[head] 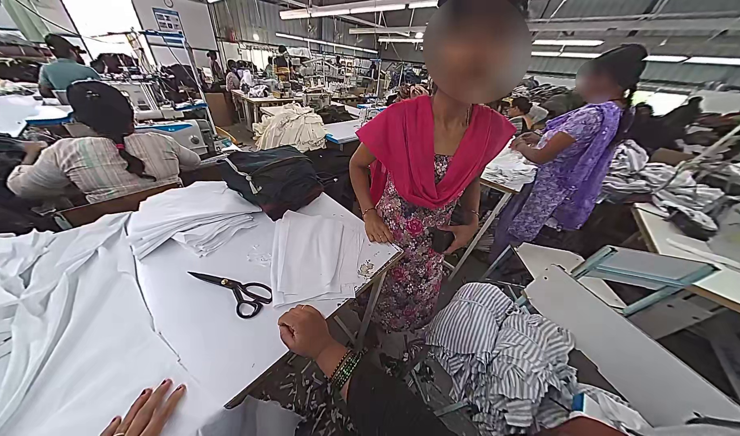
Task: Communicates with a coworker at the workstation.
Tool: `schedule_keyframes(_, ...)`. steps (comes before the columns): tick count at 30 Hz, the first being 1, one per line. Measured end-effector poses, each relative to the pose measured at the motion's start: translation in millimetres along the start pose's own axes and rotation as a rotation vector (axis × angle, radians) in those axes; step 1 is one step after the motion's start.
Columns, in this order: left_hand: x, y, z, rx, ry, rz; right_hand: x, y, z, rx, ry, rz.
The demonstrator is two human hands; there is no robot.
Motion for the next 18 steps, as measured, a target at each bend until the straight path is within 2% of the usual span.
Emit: schedule_keyframes(18,-0.2,0.1,0.5,-0.006,-0.004,0.019,0.9,-0.2,-0.5,0.005,0.006,-0.006)
Point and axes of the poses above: each hand's wrist, its own y-axis away from the middle knuckle, its own x-axis out of the palm, z = x × y, the point moved 1 cm from there along -y, towards the middle knuckle, and after that the axes turned 11 degrees about z, right-handed, at the moved point
